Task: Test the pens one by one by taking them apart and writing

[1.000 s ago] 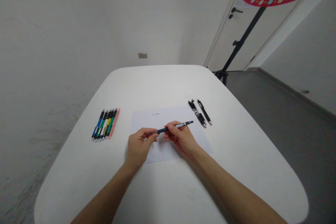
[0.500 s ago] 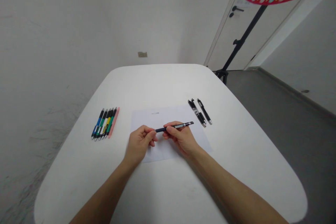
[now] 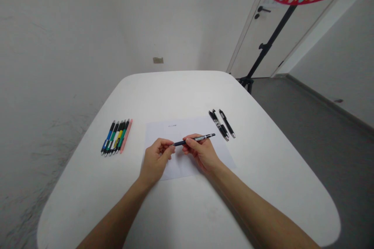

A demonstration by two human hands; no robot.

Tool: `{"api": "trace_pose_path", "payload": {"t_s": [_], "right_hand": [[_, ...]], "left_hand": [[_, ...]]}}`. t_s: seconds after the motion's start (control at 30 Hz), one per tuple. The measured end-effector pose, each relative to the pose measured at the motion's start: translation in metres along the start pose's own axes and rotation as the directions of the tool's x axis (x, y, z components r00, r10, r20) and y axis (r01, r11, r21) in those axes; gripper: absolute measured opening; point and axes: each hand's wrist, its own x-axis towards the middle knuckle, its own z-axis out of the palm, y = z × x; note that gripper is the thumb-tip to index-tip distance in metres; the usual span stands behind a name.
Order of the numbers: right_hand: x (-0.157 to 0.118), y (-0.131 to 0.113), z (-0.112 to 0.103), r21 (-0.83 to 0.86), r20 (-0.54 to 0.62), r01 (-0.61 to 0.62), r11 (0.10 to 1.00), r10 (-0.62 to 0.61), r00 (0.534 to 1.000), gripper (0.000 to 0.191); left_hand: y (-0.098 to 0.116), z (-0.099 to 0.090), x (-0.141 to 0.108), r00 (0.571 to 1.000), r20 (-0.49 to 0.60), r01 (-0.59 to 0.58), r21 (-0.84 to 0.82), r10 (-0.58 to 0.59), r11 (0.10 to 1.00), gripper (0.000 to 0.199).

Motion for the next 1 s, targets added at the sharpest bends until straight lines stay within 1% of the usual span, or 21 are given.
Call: {"api": "trace_pose_path", "payload": {"t_s": [0.03,0.1,0.17,0.2,0.23,0.33,0.43,0.57,0.7,0.73,0.8,0.87,0.93,1.0], "right_hand": [[-0.0002,0.0002,0.0001,-0.002,0.005,0.003,1.0,-0.003,1.0,0.028],[-0.0005,0.0001,0.0002,-0.004,0.012,0.003,1.0,-0.003,1.0,0.028],[-0.0009,-0.0005,0.0003,-0.006,0.015,-0.003,1.0,0.003,1.0,0.028],[-0.001,-0.0008,0.0004,-0.005,0.015,-0.005,1.0,0.005,1.0,0.028],[-0.0012,-0.0011,0.0005,-0.004,0.014,-0.006,1.0,0.006,1.0,0.028],[-0.0012,-0.0011,0.0005,0.009,0.006,-0.007,1.0,0.007,1.0,0.028],[-0.0007,-0.0001,0.0,0.018,-0.002,-0.009,1.0,0.009,1.0,0.029],[-0.0003,0.0013,-0.0005,0.002,0.005,-0.008,1.0,0.008,1.0,0.029],[-0.0011,0.0021,-0.0007,-0.005,0.025,-0.012,1.0,0.013,1.0,0.028],[-0.0013,0.0023,-0.0007,-0.008,0.033,-0.017,1.0,0.017,0.999,0.028],[-0.0016,0.0024,-0.0008,-0.009,0.047,-0.028,1.0,0.028,0.998,0.028],[-0.0015,0.0023,-0.001,-0.002,0.051,-0.032,0.999,0.032,0.998,0.029],[-0.0011,0.0023,-0.0012,0.015,0.044,-0.03,0.999,0.029,0.999,0.029],[-0.0005,0.0025,-0.0014,0.03,0.034,-0.027,0.999,0.025,0.999,0.03]], "left_hand": [[0.0011,-0.0002,0.0001,1.0,0.006,-0.001,0.025,0.001,1.0,0.018],[0.0026,-0.0003,0.0001,1.0,0.026,-0.003,0.071,0.001,0.997,0.028],[0.0026,0.0,-0.0002,0.999,0.04,-0.003,0.08,0.0,0.997,0.041],[0.0021,0.0002,-0.0004,0.999,0.042,-0.005,0.067,0.003,0.998,0.043],[0.0014,0.0004,-0.0006,0.999,0.041,-0.008,0.044,0.007,0.999,0.042],[0.0003,0.001,-0.0012,1.0,0.021,-0.021,-0.005,0.021,1.0,0.024],[0.002,0.0013,-0.0013,0.999,-0.025,-0.044,0.038,0.045,0.998,0.026],[0.0057,0.0013,-0.0004,0.995,-0.069,-0.06,0.096,0.067,0.994,0.018],[0.0067,0.0002,0.0002,0.995,-0.054,-0.073,0.145,0.081,0.987,0.018],[0.0064,-0.0003,0.0001,0.996,-0.037,-0.074,0.16,0.081,0.984,0.021],[0.0052,-0.001,-0.0003,0.997,-0.001,-0.073,0.162,0.074,0.984,0.032],[0.0031,-0.001,-0.0007,0.998,0.01,-0.062,0.109,0.062,0.992,0.035],[0.0005,-0.0004,-0.0011,0.999,-0.008,-0.052,0.044,0.052,0.998,0.027],[-0.0019,0.0006,-0.0015,0.997,-0.037,-0.062,0.025,0.063,0.998,0.034]]}}
